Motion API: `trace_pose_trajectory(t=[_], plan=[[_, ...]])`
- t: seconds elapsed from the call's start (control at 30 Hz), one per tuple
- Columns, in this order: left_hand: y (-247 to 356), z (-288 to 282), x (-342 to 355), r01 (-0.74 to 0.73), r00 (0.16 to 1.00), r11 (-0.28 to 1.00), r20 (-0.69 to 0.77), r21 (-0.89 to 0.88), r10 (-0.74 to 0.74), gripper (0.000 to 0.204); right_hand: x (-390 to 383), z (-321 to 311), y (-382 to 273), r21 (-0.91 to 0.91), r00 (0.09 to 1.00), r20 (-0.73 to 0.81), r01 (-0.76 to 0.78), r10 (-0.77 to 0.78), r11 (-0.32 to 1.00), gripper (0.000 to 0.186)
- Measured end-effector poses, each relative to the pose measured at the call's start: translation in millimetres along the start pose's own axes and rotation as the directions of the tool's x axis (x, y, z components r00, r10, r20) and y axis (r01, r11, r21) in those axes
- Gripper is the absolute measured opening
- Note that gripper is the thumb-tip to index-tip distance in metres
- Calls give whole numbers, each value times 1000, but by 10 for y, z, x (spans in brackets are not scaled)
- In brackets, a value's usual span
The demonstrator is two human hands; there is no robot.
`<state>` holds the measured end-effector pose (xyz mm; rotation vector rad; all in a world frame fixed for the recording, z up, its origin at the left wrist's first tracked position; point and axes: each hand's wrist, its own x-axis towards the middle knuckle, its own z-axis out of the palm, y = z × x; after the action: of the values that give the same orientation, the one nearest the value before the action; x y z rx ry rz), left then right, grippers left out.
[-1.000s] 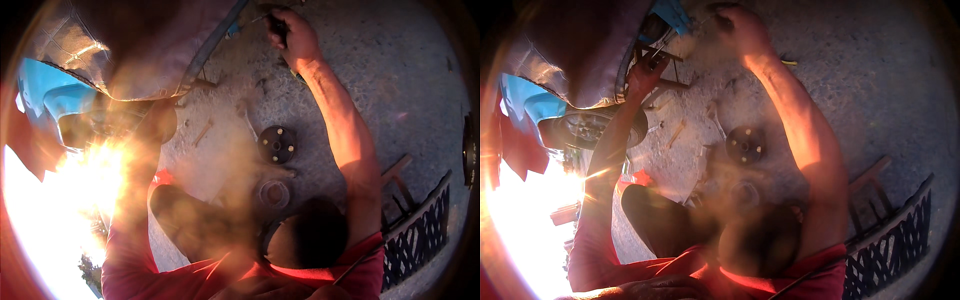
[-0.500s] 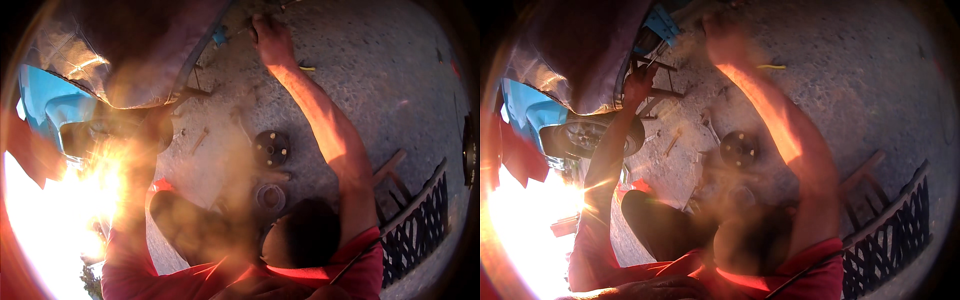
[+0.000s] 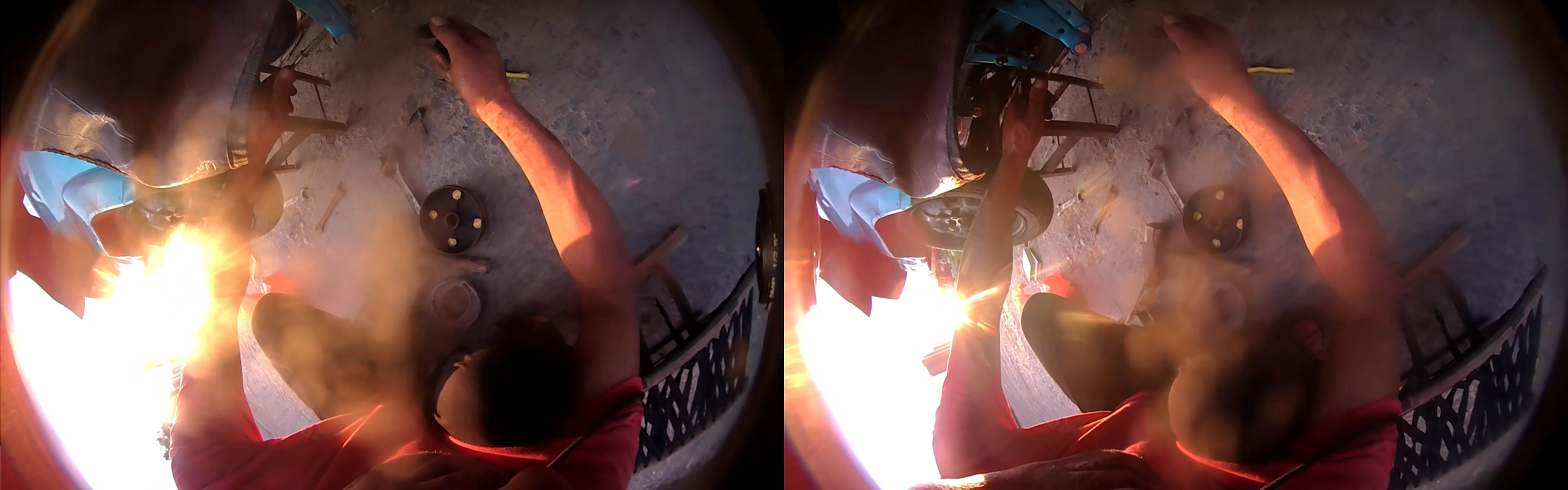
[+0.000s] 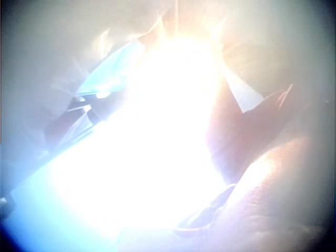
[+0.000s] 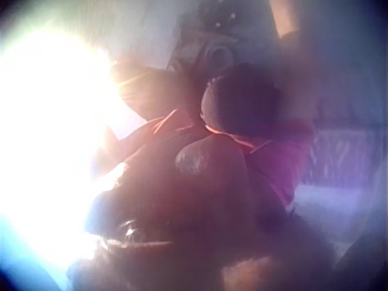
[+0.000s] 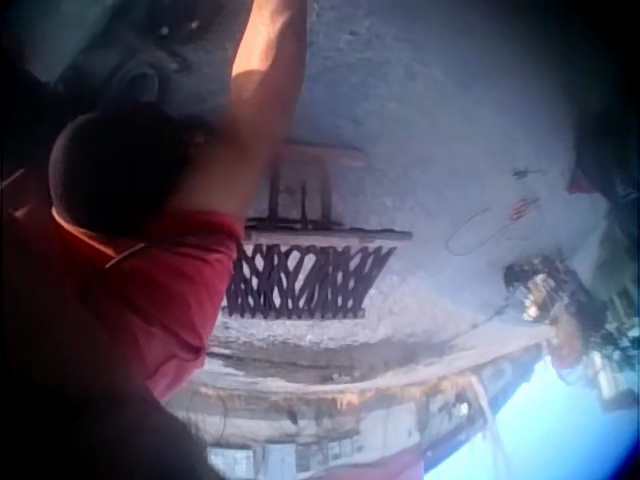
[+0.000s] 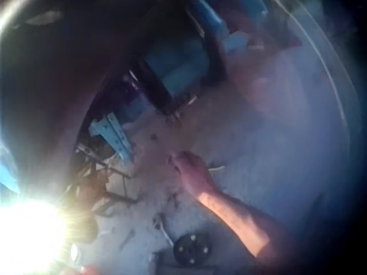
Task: The person removes the wheel from a three-wheeled vehicle and uses a hammer, wrenches, and pliers to disassemble the brake components on the axle. They handle the wheel, brake shoe, and various bolts while working on the ground.
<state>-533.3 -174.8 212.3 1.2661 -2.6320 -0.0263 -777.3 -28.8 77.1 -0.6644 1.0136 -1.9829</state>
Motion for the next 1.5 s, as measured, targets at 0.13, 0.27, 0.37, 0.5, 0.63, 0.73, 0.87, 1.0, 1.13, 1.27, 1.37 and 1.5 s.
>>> trace_pose_trajectory(t=[0.13,0.27,0.37,0.5,0.63,0.73,0.87,1.0,1.13,1.27,1.37,1.5], plan=[[128,4,51,130,989,991,83,-44,-126,66,-87,-321,307,-85,979,-121,-174,163,981,28],[59,-175,-17,87,995,996,56,-2,-87,68,-128,-475,732,-242,951,-144,-301,272,922,30],[-97,-123,100,52,991,998,127,-21,-49,66,-202,-699,910,-377,960,-217,-248,175,892,35],[-58,-90,-100,166,986,986,31,-7,-166,63,-247,-781,972,-578,982,-115,-186,147,794,40],[-91,77,44,57,998,996,-14,-67,-58,61,-275,-1175,915,-842,997,-59,-19,-57,539,38],[-159,120,0,61,998,996,-27,-63,-63,60,-324,-1330,921,-910,991,-131,-125,12,394,34],[-228,118,-60,53,992,992,-109,-117,-66,60,-433,-1592,963,-962,995,-104,-101,0,255,28],[-227,145,-63,89,982,973,-145,-213,-121,54,-512,-1729,1065,-966,995,16,40,-96,254,24],[5,74,-243,21,964,977,-256,-210,-75,45,-550,-1665,1083,-986,989,52,72,-139,149,19],[376,187,-616,-393,860,911,-400,-128,316,38,-549,-1654,1070,-992,984,88,100,-157,73,15],[325,613,-528,-294,954,876,-67,-383,291,45,-548,-1629,1055,-992,976,107,119,-188,51,20],[337,1149,347,166,970,725,243,-668,1,49,-535,-1623,990,-996,980,88,93,-177,18,19]])
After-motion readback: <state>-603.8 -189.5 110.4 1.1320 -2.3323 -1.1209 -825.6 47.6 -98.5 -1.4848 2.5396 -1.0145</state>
